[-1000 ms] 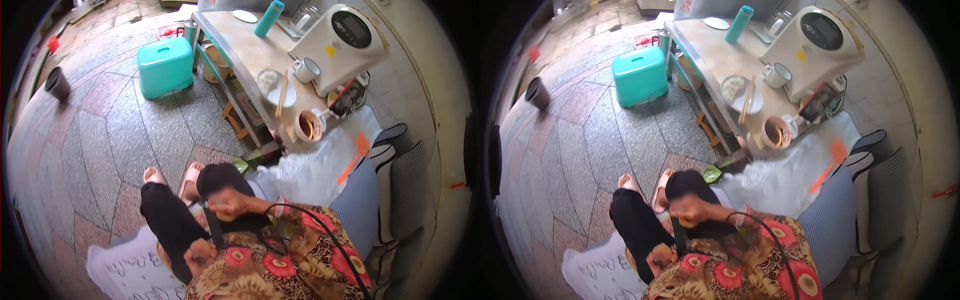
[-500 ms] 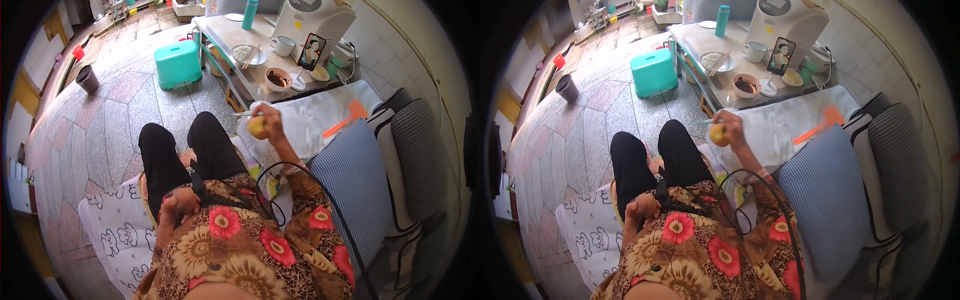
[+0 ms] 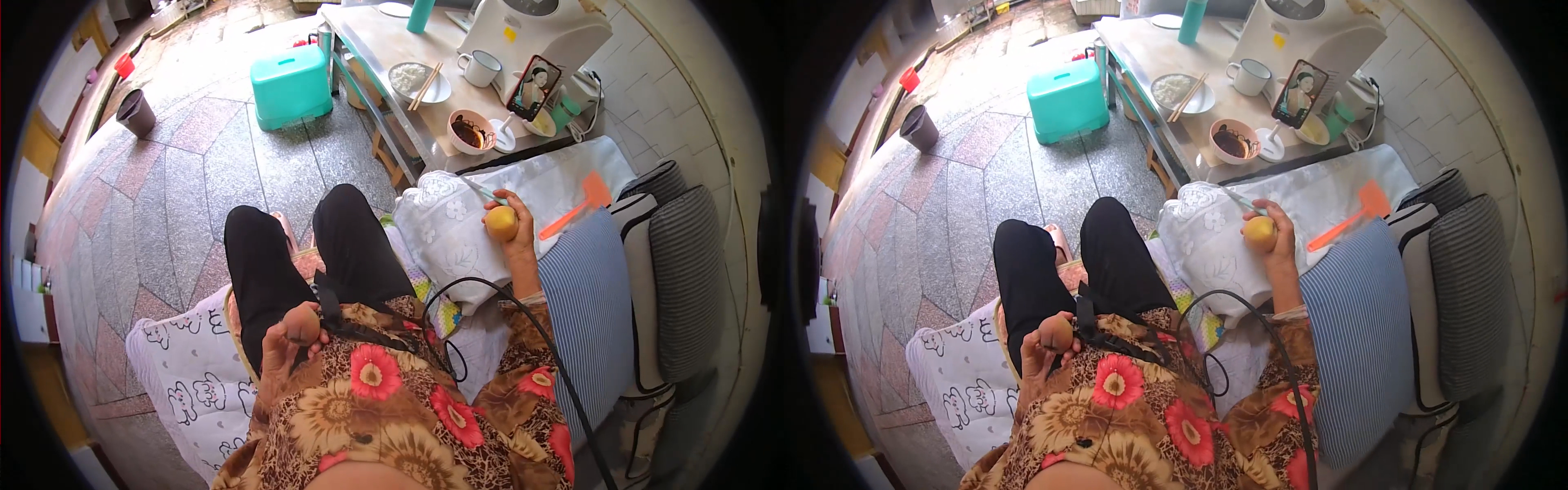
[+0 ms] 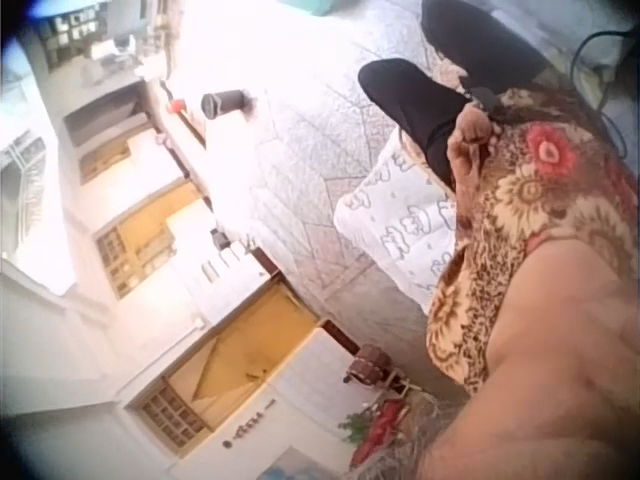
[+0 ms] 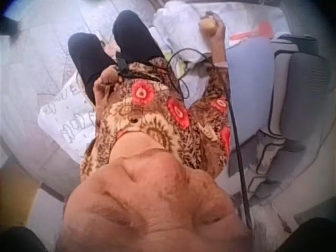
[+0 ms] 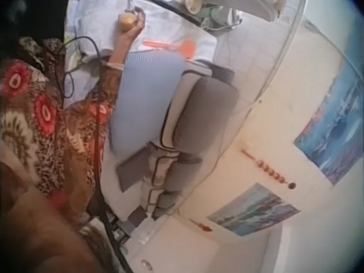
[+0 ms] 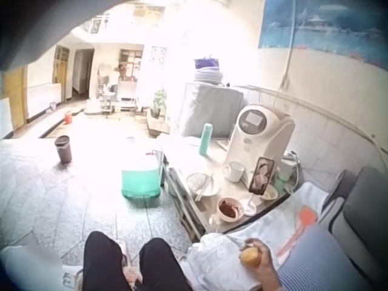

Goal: The person holds a fruit in one hand and uses the other hand to peel away pieces of the outer skin while sitting on a chair.

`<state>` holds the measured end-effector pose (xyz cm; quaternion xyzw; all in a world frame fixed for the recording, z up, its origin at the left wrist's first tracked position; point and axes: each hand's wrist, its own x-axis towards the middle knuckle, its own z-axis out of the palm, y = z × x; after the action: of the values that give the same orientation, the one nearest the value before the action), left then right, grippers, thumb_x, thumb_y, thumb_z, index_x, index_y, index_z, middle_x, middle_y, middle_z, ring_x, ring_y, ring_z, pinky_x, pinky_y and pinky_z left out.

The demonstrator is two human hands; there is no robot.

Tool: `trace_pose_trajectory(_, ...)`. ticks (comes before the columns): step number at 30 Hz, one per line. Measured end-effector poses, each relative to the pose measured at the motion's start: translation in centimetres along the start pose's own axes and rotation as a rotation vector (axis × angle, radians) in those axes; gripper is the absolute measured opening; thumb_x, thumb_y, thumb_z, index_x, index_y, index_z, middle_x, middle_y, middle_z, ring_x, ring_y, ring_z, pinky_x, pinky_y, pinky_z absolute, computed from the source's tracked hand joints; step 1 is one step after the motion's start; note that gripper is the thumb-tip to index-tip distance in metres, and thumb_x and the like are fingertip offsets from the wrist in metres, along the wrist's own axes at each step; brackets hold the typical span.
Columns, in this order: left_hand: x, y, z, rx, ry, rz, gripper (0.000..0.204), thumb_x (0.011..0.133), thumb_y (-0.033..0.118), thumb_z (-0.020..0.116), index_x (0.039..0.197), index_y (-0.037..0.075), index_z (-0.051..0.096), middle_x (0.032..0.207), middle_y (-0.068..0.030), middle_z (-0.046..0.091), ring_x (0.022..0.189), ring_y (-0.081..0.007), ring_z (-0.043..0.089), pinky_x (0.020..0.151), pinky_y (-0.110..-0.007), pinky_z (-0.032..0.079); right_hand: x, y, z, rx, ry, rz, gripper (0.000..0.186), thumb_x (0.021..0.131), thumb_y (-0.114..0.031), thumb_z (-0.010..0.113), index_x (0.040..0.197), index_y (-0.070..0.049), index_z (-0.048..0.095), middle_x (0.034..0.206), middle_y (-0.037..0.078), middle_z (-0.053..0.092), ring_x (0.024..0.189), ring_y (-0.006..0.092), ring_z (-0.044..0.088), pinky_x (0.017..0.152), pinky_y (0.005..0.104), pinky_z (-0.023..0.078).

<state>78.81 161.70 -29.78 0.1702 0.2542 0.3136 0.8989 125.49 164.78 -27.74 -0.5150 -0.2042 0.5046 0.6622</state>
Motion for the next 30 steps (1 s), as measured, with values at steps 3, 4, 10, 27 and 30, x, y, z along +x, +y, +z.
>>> trace_pose_trajectory(3, 0.8, 0.0, -0.6, 0.012, -0.022, -0.015, 0.074, 0.074, 0.050, 0.064, 0.124, 0.003, 0.038, 0.090, -0.0201, 0.057, 0.061, -0.0165, 0.054, 0.050, -0.023, 0.045, -0.8, -0.7, 0.3, 0.004, 0.021, 0.041, 0.025, 0.087, -0.020, 0.046, 0.103, -0.004, 0.056, 0.075, 0.013, 0.063, 0.058, 0.0251, 0.061, 0.056, 0.0325, 0.052)
trace_pose_trajectory(4, 0.9, 0.2, -0.9, 0.042, -0.036, -0.018, 0.074, 0.073, 0.049, 0.065, 0.123, 0.001, 0.039, 0.088, -0.0194, 0.057, 0.063, -0.0163, 0.053, 0.053, -0.024, 0.044, -0.7, -0.9, -0.3, -0.106, 0.032, 0.022, 0.024, 0.087, -0.019, 0.045, 0.103, -0.004, 0.056, 0.074, 0.013, 0.062, 0.058, 0.0239, 0.061, 0.056, 0.0313, 0.052)
trace_pose_trajectory(10, 1.9, 0.2, 3.5, 0.005, 0.055, 0.148, 0.043, 0.080, 0.040, 0.059, 0.085, -0.001, 0.046, 0.080, -0.0134, 0.052, 0.064, -0.0162, 0.047, 0.064, -0.025, 0.040, -0.2, -1.9, -2.1, -0.423, 0.076, -0.030, 0.021, 0.089, -0.016, 0.044, 0.098, -0.003, 0.057, 0.071, 0.011, 0.060, 0.058, 0.0178, 0.059, 0.054, 0.0273, 0.051)
trace_pose_trajectory(27, 6.2, 1.4, 0.1, 0.221, 0.184, 0.220, 0.053, 0.077, 0.053, 0.054, 0.090, 0.001, 0.053, 0.066, -0.0067, 0.051, 0.046, -0.0106, 0.040, 0.042, -0.023, 0.033, -0.6, -3.5, -1.9, -0.679, 0.176, -0.137, 0.029, 0.087, -0.029, 0.052, 0.094, -0.002, 0.062, 0.070, 0.009, 0.060, 0.061, 0.0166, 0.058, 0.058, 0.0269, 0.047)
trace_pose_trajectory(30, 6.9, 1.7, -0.2, 0.152, 0.167, 0.178, 0.054, 0.077, 0.049, 0.055, 0.097, -0.001, 0.054, 0.071, -0.0086, 0.054, 0.049, -0.0134, 0.045, 0.042, -0.022, 0.035, -1.4, -4.0, 0.5, -0.164, 0.009, 0.078, 0.041, 0.091, -0.040, 0.044, 0.094, -0.002, 0.060, 0.080, 0.012, 0.062, 0.066, 0.0208, 0.063, 0.056, 0.0306, 0.052)
